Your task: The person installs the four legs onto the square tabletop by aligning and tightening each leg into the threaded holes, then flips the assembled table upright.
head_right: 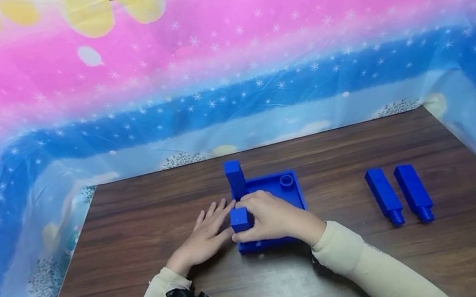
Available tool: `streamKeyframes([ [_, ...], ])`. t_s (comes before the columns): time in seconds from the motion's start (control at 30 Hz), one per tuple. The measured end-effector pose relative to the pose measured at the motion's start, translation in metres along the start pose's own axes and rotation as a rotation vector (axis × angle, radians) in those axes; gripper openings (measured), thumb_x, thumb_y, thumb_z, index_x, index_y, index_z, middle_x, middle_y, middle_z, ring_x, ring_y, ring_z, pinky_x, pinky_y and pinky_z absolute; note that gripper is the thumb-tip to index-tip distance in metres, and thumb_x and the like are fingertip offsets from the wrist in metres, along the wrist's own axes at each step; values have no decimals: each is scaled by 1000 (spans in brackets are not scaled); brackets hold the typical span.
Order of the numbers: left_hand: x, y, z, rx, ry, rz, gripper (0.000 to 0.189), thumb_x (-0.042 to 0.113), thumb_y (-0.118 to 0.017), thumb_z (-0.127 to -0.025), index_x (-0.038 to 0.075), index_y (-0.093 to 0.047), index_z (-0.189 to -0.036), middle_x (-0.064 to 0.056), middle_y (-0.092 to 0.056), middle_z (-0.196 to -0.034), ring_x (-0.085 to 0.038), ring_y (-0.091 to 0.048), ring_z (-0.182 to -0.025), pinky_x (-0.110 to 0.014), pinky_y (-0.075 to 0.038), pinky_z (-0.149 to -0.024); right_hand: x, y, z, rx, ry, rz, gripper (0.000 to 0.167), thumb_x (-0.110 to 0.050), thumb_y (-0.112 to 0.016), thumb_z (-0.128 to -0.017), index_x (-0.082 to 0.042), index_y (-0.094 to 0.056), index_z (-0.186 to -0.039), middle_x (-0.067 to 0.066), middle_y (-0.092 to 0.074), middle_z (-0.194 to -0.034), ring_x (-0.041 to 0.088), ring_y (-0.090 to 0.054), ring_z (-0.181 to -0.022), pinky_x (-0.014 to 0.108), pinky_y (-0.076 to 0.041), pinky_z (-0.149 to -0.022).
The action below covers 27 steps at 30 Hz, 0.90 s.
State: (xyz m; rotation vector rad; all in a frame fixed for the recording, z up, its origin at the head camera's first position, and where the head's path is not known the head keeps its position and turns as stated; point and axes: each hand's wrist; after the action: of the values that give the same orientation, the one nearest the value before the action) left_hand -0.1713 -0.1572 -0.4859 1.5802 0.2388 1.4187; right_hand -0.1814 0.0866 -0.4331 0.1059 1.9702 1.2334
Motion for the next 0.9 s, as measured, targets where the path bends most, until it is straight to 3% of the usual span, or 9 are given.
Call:
streamKeyframes([
  [0.1,-1,-2,0,-1,7,-11,69,56,-42,-110,30,-20,-171,-10,-12,-176,-33,2,-163,-57,7,-128,-2,-1,1,-14,-34,10,62,-43,-82,-91,5,-71,-128,11,-75,-116,20,-72,-97,40,-60,-87],
  [0.2,-1,-3,0,1,9,-8,68,55,-42,-111,31,-21,-170,-10,-12,-176,-33,2,-163,-57,7,-128,-2,-1,1,-26,-43,5,66,-43,-83,-91,7,-68,-132,18,-71,-129,32,-69,-118,49,-56,-100],
  [0.37,-1,-2,0,1,-3,-4,71,60,-41,-109,31,-19,-170,-9,-11,-176,-31,3,-163,-56,7,-128,0,2,1,-36,-15,-17,66,-39,-84,-90,8,-68,-133,21,-68,-135,36,-66,-126,51,-53,-106],
  [0.7,-1,-2,1,6,-9,5,76,59,-47,-108,30,-16,-171,-10,-11,-176,-31,3,-162,-55,8,-128,1,3,-1,-46,42,-27,56,-40,-85,-90,2,-73,-126,11,-73,-123,22,-71,-110,40,-59,-95],
  [0.9,-2,-1,-1,19,-19,6,73,57,-45,-110,28,-18,-171,-10,-13,-176,-31,1,-163,-56,7,-128,1,-1,-3,2,36,-50,38,-38,-85,-91,-7,-75,-110,-5,-68,-94,6,-62,-77,26,-57,-69],
])
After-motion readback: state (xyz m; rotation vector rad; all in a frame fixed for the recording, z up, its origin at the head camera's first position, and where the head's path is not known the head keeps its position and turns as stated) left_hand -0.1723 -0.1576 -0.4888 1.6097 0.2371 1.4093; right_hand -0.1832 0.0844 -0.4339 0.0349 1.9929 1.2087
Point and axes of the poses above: each hand's wrist, its own z-axis away from the middle knuckle, its own y-axis out of the back of the hand, x = y × z
